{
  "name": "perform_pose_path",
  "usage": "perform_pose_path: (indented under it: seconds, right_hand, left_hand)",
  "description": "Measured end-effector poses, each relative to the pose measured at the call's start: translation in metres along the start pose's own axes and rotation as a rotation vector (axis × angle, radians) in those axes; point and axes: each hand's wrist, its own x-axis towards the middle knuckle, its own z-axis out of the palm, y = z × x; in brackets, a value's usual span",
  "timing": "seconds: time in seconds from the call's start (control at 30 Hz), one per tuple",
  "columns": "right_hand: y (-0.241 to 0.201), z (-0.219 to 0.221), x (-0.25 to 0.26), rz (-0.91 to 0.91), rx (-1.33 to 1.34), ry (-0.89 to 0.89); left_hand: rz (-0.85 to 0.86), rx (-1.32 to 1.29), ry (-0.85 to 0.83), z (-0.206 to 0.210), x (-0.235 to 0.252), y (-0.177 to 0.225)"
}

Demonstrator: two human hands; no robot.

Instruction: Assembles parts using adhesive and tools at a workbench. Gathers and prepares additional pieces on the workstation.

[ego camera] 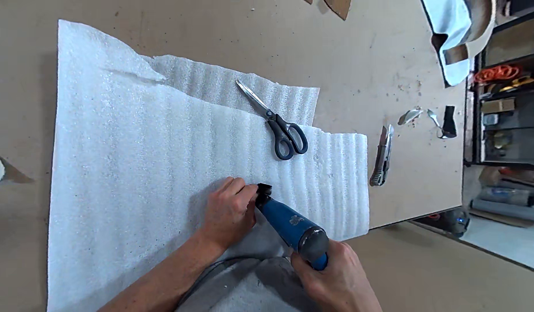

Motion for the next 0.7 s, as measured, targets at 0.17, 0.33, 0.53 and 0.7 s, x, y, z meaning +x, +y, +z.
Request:
perform_pose_path:
  seconds: [0.17,0.33,0.53,0.7]
  right_hand:
    - [0.035,-0.031,-0.014,0.079,0.048,0.069]
    - [0.090,-0.028,0.024,0.054,-0.207,0.379]
    - [0.056,-0.035,0.030,-0.271,0.182,0.397]
    - [-0.003,-0.047,0.008,-0.618,1.033,0.176]
  left_hand:
    - [-0.047,-0.007,0.014,-0.002,0.003,0.004]
    - [-0.396,-0.480,-0.147,-0.032,0.018,0.020]
    - [-0.285,-0.900,0.061,-0.064,0.021,0.081]
    - [0.008,-0.885,0.175,-0.059,0.017,0.125]
